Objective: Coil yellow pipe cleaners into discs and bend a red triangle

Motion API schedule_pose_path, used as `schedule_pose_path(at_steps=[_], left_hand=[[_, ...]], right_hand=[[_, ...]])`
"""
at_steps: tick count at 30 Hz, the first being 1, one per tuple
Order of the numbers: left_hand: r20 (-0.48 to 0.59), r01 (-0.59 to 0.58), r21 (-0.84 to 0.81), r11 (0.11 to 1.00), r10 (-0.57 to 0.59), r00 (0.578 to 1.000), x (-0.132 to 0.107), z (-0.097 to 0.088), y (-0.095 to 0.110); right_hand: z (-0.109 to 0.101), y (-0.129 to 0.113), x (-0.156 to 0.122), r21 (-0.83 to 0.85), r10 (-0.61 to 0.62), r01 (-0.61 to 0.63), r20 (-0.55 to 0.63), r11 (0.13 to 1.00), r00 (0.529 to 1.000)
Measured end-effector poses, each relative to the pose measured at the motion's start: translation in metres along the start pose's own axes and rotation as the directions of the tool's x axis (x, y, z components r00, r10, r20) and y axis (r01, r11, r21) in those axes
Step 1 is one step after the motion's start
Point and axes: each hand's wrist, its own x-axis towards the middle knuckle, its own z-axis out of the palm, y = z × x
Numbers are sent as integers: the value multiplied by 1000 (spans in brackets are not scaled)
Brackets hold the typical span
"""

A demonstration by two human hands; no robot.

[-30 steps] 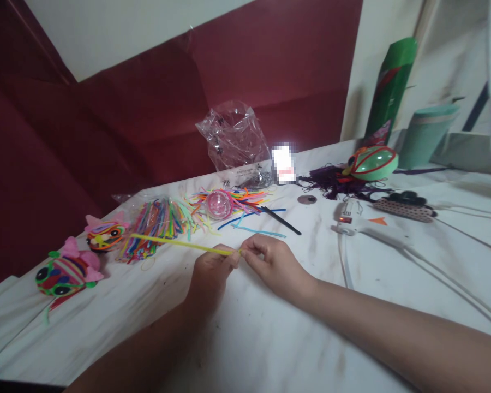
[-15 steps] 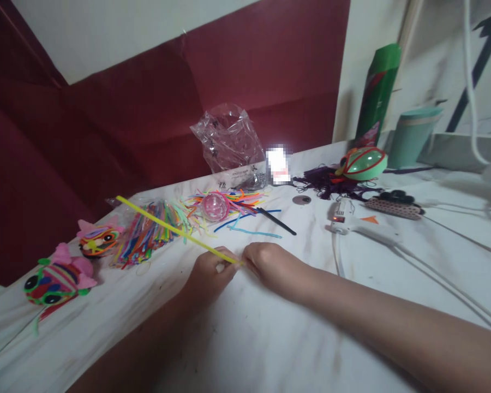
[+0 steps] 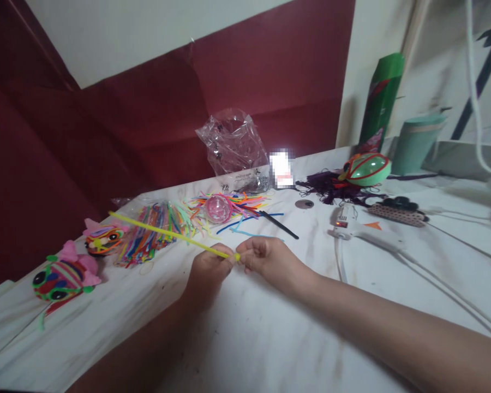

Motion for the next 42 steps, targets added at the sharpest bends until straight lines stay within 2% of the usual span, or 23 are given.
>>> schedule_pose_path(at_steps=[2, 5, 7, 11, 15, 17, 19, 22, 24, 26, 27, 29, 31, 33, 36, 39, 42], left_hand=[[-6, 118, -203, 972, -122, 992, 0, 4, -2], [-4, 133, -355, 925, -143, 990, -1, 7, -3], [-11, 113, -345, 932, -124, 992, -2, 8, 0], [-21, 89, -224, 971, -96, 995, -6, 7, 4], [-27, 101, -100, 990, -104, 994, -7, 7, 3], [-45, 29, -8, 1000, -29, 999, -6, 5, 1], [-36, -115, 125, 986, 120, 992, -5, 3, -1], [103, -327, 285, 901, 310, 945, -3, -2, -5], [210, -429, 350, 833, 377, 902, -2, -4, -7], [243, -477, 391, 787, 412, 878, -1, -5, -6], [222, -469, 401, 787, 414, 883, -1, -5, -5], [118, -386, 383, 839, 370, 922, -1, -3, -1], [-1, -239, 276, 931, 249, 969, -2, -1, 3], [-70, -74, 85, 994, 80, 994, -3, 2, 4], [-76, 77, -153, 985, -89, 993, -6, 5, 4], [-72, 75, -198, 977, -91, 993, -8, 7, 5], [-75, 37, -154, 987, -49, 996, -9, 7, 8]], right_hand=[[4, -1, -1, 108, 23, -19, -38, 994, 999], [11, 2, -3, 184, -2, 14, -65, 983, 998], [13, 4, -5, 173, -21, 35, -87, 984, 996], [14, 6, -6, 86, -47, 60, -142, 994, 989], [10, 7, -4, -122, -154, 138, -133, 983, 979], [5, 8, -3, -300, -264, 224, -97, 927, 960], [0, 10, -3, -480, -393, 344, -2, 807, 919], [-7, 12, -3, -624, -465, 474, 193, 622, 864], [-9, 13, -4, -646, -432, 474, 238, 598, 870], [-8, 13, -3, -624, -389, 420, 195, 659, 900], [-7, 13, -2, -585, -355, 373, 152, 720, 922], [-4, 10, -1, -414, -250, 248, 49, 876, 967], [-1, 7, 0, -149, -125, 118, -42, 982, 991], [3, 5, -1, 84, -33, 41, -92, 996, 995], [8, 5, -2, 235, 4, 18, -96, 972, 995], [11, 8, -4, 216, -37, 61, -111, 975, 993], [12, 9, -5, 98, -84, 99, -148, 990, 985]])
